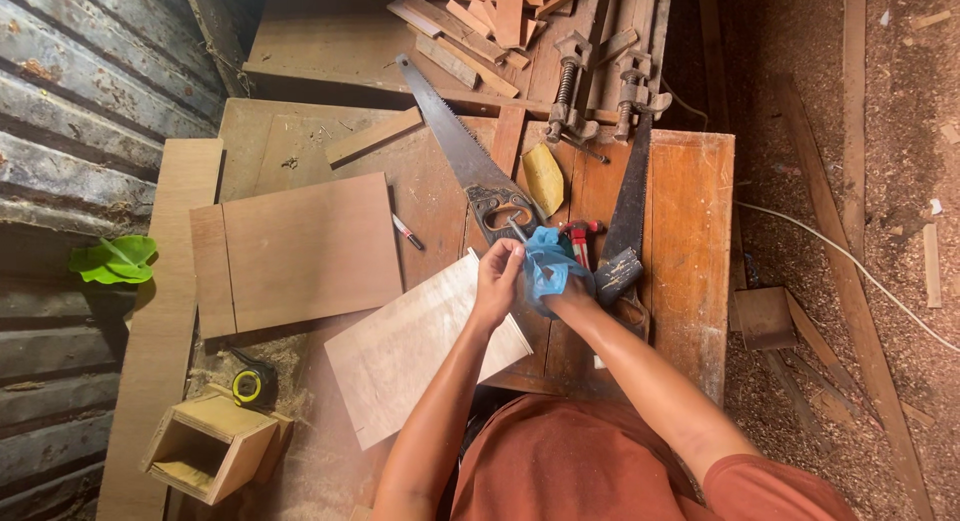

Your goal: The person assembles a small wooden box by aligning two wooden panels and hammering nails into the joints. They repeatedly pick up nails from a plastic bag and use a hammer to secure the pieces together.

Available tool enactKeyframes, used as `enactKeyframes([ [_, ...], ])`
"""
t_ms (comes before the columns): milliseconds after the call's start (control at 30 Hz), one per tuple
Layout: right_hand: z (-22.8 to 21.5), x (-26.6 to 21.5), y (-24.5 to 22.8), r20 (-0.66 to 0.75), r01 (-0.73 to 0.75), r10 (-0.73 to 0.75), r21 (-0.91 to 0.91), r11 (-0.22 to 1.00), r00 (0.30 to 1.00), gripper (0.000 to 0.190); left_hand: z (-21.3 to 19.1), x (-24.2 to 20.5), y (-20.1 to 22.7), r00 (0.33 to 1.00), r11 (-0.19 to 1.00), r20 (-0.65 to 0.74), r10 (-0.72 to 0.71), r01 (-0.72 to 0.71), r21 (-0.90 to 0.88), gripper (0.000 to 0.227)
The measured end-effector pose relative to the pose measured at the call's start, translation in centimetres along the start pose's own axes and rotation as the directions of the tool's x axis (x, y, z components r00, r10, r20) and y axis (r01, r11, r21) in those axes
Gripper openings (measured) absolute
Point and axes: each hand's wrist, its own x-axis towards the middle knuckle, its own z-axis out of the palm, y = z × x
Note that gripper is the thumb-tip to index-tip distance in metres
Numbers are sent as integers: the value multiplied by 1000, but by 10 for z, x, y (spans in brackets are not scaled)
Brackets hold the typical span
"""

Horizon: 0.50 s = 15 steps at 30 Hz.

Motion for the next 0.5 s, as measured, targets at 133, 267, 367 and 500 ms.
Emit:
enactKeyframes([
  [133,-7,-1,8,1,-11,11,-39,999,1000,23,10,-4,5,994,994,62,-90,94,-56,16],
  [267,-5,2,23,2,-55,55,-94,994,998,24,25,-7,6,978,989,160,-135,141,-32,16],
  [367,-2,1,31,5,-76,77,-126,989,997,25,30,-4,4,975,989,166,-149,150,6,16],
  [500,-1,4,33,4,-80,81,-142,987,997,25,26,4,6,977,985,143,-158,165,-42,16],
])
